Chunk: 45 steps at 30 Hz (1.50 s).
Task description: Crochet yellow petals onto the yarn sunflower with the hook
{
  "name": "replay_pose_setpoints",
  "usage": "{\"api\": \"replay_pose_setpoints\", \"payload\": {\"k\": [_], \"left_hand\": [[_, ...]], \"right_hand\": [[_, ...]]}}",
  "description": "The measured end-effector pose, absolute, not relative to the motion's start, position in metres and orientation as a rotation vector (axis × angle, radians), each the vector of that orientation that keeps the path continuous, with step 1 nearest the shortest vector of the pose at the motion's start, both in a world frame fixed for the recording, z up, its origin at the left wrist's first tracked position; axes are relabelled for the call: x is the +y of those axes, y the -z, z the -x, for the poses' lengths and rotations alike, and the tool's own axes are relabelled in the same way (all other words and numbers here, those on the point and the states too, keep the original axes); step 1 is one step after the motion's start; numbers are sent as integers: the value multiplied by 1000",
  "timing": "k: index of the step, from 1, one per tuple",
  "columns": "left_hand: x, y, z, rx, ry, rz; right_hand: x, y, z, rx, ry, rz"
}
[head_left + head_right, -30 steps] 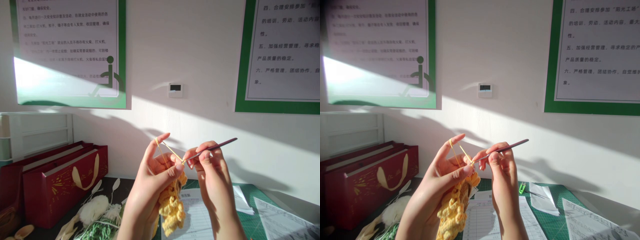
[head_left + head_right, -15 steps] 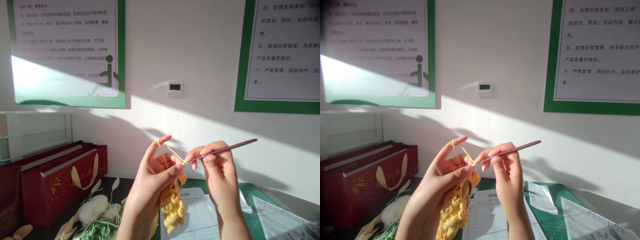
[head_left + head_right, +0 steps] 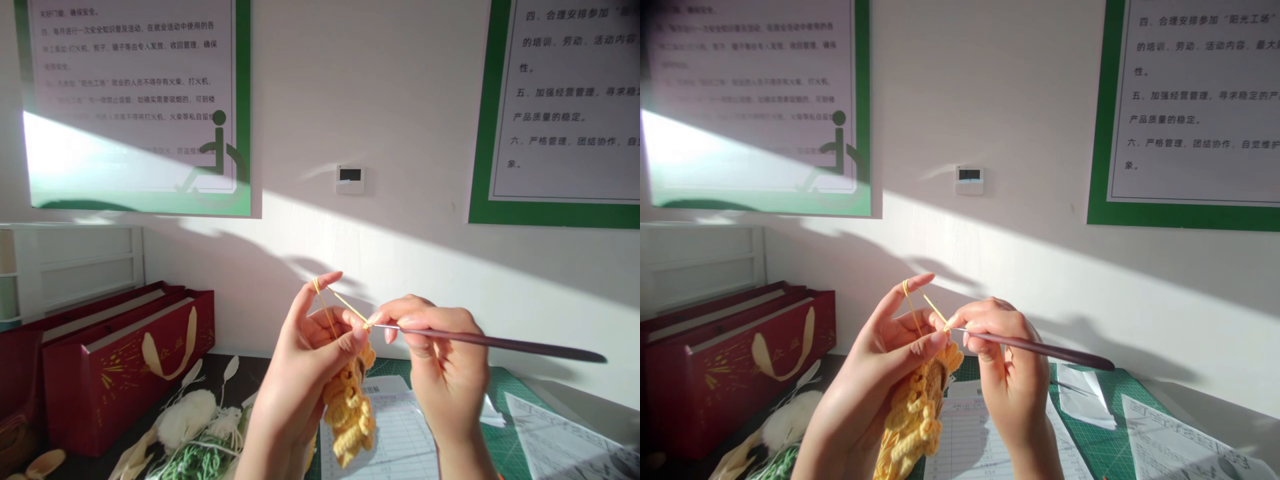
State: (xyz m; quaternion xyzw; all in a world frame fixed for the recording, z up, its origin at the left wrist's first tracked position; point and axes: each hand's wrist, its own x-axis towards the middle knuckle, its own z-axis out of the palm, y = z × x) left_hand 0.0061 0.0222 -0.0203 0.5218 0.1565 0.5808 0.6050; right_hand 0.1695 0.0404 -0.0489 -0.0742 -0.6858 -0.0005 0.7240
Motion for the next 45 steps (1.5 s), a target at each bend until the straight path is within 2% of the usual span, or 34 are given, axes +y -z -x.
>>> {"api": "replay_pose_setpoints", "payload": {"k": [15, 22, 24, 29, 34, 41, 45], "left_hand": [[23, 16, -8, 314, -1384, -1102], [15, 18, -19, 260, -1604, -1126], [14, 19, -22, 274, -1675, -1175], [15, 17, -19, 368, -1716, -1279], [16, 14, -11, 371, -1613, -1244], [20, 14, -8, 309, -1503, -1183], [23, 17, -11, 233, -1518, -1126]], "right_hand": [[49, 52, -162, -1495, 27, 129], [51, 48, -154, -1468, 555, 249], [50, 49, -150, -1437, 572, 282], [46, 54, -146, -1347, 162, 255], [37, 48, -145, -1175, -124, 301], [45, 41, -144, -1157, -737, 222], [50, 44, -137, -1198, -861, 192]]}}
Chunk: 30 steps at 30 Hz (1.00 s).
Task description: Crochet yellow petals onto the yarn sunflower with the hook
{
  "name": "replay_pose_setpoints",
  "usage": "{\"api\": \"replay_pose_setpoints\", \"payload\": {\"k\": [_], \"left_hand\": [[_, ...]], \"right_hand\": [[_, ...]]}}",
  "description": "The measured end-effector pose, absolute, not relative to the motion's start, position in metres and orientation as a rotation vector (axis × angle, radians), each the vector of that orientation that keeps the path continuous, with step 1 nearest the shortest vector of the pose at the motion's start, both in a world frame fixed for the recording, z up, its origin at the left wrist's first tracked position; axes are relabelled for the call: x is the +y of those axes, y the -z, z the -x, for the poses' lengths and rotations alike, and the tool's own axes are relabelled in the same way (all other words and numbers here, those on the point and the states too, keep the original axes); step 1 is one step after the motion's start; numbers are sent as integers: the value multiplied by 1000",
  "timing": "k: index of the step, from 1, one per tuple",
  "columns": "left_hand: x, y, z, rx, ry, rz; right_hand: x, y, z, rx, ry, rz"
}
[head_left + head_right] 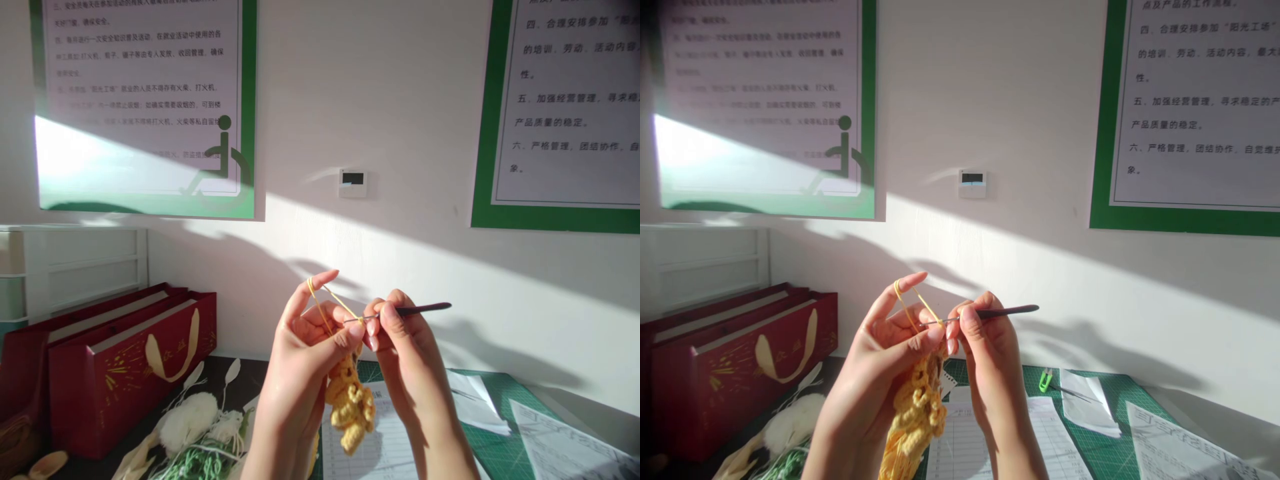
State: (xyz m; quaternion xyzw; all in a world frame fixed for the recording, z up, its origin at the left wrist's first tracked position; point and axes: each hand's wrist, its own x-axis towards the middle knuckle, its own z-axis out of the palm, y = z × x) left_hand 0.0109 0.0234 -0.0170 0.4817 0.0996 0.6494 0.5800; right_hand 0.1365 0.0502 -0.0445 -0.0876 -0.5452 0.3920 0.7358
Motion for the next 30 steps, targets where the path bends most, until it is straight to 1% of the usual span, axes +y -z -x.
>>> {"api": "replay_pose_setpoints", "payload": {"k": [2, 4, 8, 9, 11, 14, 19, 23, 27, 30], "left_hand": [[23, 18, -12, 222, -1534, -1115], [21, 18, -12, 242, -1550, -1121], [17, 17, -13, 291, -1572, -1141], [16, 17, -13, 282, -1536, -1121], [17, 16, -12, 261, -1409, -1062], [22, 15, -10, 274, -1277, -1007], [30, 17, -7, 235, -1318, -1073], [32, 20, -7, 224, -1292, -1101], [31, 20, -12, 222, -1372, -1114], [29, 20, -16, 248, -1472, -1111]], "right_hand": [[50, 45, -134, -1216, -786, 203], [48, 45, -136, -1239, -600, 241], [47, 49, -145, -1380, 163, 307], [48, 51, -146, -1396, 305, 295], [50, 55, -146, -1382, 400, 263], [54, 58, -141, -1280, 229, 224], [53, 53, -137, -1105, -328, 151], [49, 45, -138, -1095, -665, 90], [50, 43, -136, -1088, -820, 131], [53, 46, -136, -1132, -763, 212]]}}
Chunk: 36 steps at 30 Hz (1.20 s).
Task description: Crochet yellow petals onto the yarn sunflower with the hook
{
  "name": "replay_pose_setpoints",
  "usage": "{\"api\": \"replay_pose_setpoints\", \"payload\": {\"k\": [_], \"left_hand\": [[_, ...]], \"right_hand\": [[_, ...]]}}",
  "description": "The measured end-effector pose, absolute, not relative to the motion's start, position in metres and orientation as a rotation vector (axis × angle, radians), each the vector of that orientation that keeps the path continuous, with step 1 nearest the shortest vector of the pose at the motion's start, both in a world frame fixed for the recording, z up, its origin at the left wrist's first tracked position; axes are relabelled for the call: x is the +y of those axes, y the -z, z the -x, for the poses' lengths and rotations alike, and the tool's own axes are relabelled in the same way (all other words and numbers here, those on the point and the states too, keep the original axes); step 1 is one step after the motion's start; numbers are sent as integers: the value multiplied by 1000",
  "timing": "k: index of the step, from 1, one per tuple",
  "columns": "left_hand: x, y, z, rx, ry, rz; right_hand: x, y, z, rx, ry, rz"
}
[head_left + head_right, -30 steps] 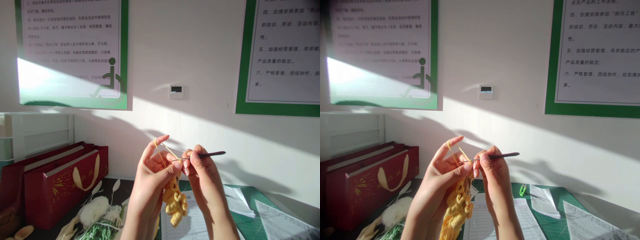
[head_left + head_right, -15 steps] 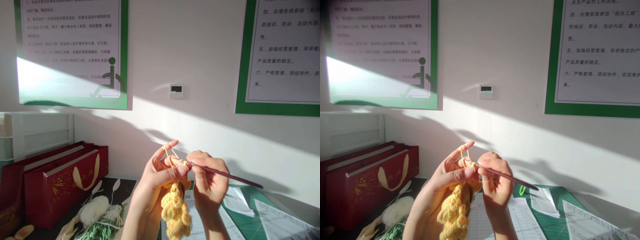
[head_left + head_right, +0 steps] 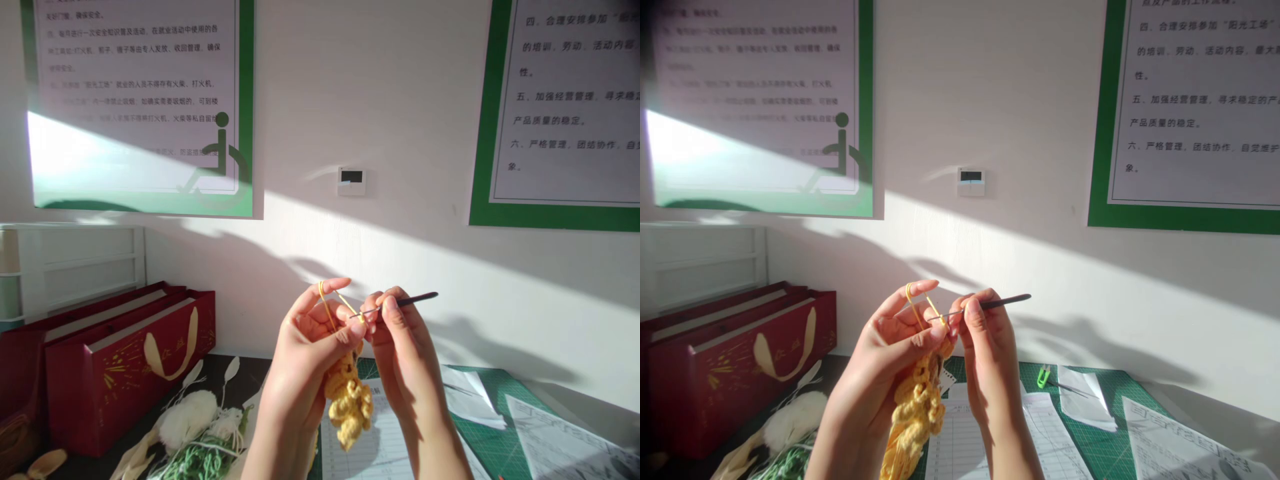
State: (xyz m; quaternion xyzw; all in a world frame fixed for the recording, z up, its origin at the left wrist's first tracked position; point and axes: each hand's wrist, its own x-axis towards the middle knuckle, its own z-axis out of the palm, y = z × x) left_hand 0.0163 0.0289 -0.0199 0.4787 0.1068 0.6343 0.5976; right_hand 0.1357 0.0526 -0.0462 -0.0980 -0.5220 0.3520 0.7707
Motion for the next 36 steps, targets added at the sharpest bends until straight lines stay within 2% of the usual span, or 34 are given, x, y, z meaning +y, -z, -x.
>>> {"api": "replay_pose_setpoints", "payload": {"k": [4, 21, 36], "left_hand": [[28, 21, -18, 277, -1534, -1120], [30, 21, -12, 344, -1478, -1216], [33, 20, -8, 352, -1439, -1180]], "right_hand": [[56, 53, -139, -1179, -600, 263], [55, 53, -148, -1122, -581, 223], [51, 48, -162, -1338, -266, 206]]}}
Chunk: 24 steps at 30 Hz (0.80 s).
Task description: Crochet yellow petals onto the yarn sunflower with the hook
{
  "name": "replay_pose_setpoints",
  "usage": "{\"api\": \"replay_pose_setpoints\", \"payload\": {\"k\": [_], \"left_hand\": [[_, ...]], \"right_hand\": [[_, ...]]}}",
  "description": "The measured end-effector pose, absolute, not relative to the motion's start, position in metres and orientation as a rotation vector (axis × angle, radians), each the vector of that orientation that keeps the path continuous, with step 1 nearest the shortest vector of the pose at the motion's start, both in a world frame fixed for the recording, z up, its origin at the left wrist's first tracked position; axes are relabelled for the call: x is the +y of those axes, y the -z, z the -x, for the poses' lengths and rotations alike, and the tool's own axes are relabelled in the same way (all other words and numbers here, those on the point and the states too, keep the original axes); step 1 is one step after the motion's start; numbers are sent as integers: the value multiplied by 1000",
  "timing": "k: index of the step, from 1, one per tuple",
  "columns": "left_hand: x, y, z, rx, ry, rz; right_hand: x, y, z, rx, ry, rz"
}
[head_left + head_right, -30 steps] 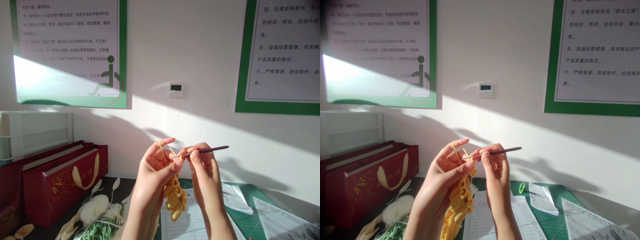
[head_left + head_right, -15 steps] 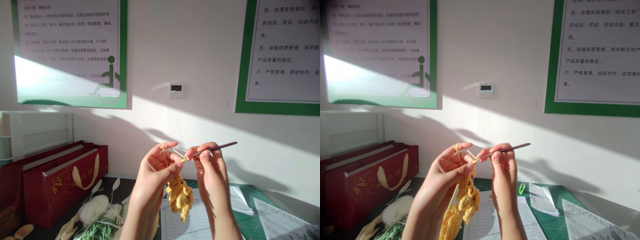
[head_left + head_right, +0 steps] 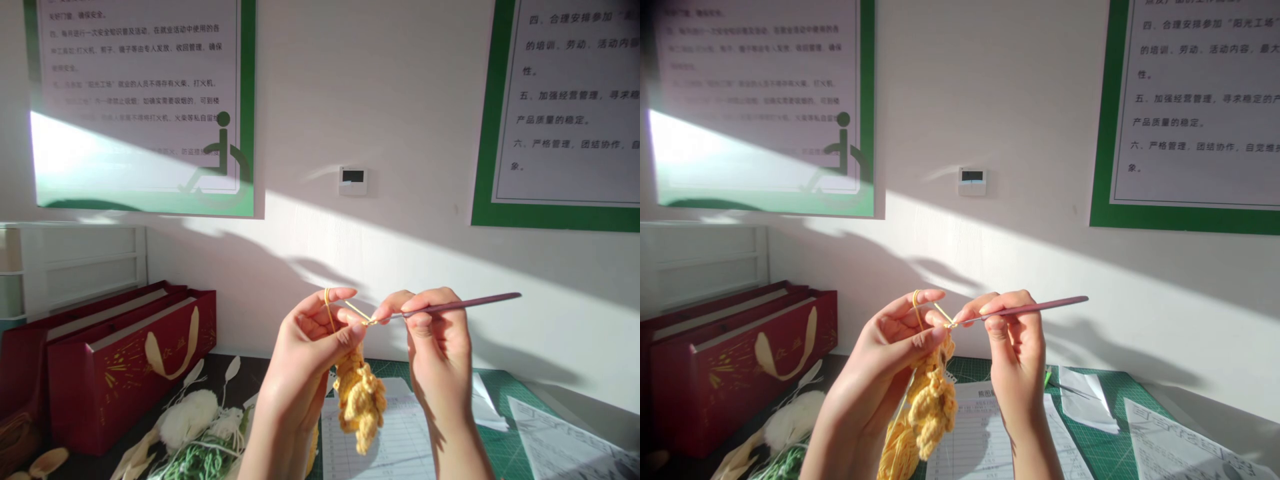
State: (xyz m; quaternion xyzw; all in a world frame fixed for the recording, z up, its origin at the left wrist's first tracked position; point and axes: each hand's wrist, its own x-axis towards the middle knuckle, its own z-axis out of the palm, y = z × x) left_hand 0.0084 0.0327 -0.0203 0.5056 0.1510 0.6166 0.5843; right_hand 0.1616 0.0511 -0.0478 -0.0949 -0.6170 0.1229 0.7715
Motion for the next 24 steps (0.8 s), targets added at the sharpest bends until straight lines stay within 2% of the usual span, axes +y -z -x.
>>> {"api": "replay_pose_setpoints", "payload": {"k": [12, 17, 24], "left_hand": [[32, 20, -10, 354, -1460, -1149], [35, 22, -10, 360, -1465, -1157], [37, 23, -9, 298, -1319, -1099]], "right_hand": [[48, 44, -163, -1434, 8, 152], [47, 44, -172, -1580, 258, 139], [50, 47, -171, -1596, 486, 112]]}}
